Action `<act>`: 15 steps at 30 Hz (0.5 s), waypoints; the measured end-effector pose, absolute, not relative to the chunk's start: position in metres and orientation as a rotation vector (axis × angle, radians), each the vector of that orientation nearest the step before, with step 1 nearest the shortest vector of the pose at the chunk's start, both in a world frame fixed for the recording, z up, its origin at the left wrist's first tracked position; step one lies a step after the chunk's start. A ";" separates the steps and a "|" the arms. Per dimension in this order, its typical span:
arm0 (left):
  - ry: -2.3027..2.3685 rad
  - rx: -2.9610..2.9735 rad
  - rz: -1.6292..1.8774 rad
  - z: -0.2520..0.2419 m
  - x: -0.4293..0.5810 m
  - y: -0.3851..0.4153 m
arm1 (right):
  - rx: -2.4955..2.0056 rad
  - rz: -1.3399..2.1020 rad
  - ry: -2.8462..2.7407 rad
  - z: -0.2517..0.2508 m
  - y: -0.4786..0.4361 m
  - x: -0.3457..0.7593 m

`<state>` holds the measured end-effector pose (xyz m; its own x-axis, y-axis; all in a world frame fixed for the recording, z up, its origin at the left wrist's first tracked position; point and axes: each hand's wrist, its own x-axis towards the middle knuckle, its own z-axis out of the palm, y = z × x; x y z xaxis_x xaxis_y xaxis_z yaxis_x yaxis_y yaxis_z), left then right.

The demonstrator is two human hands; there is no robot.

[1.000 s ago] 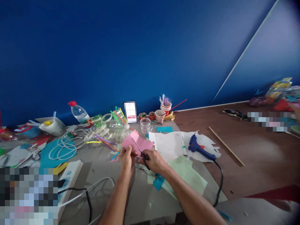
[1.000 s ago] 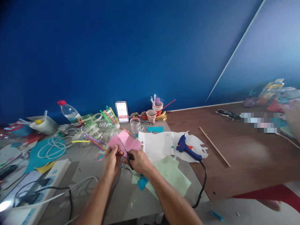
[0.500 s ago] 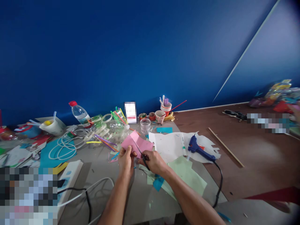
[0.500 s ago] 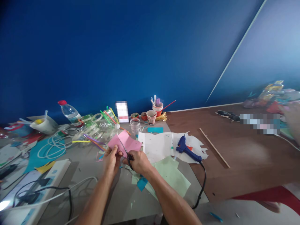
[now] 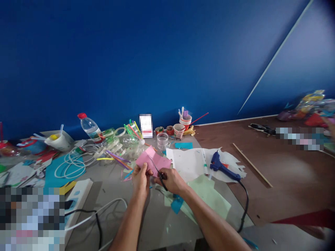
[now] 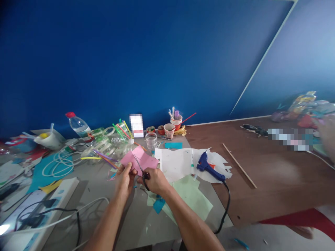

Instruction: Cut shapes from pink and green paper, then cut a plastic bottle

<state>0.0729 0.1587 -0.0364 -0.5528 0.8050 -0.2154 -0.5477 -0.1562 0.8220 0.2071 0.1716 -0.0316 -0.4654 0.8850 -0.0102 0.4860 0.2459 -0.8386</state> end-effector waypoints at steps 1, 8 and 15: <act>1.150 0.339 1.845 -0.036 0.073 0.159 | -1.246 1.132 -2.048 -0.031 0.172 0.207; 1.134 0.268 1.844 -0.033 0.072 0.159 | -1.217 1.192 -2.044 -0.029 0.171 0.208; 1.164 0.313 1.772 -0.033 0.075 0.158 | -1.214 1.226 -2.013 -0.031 0.173 0.209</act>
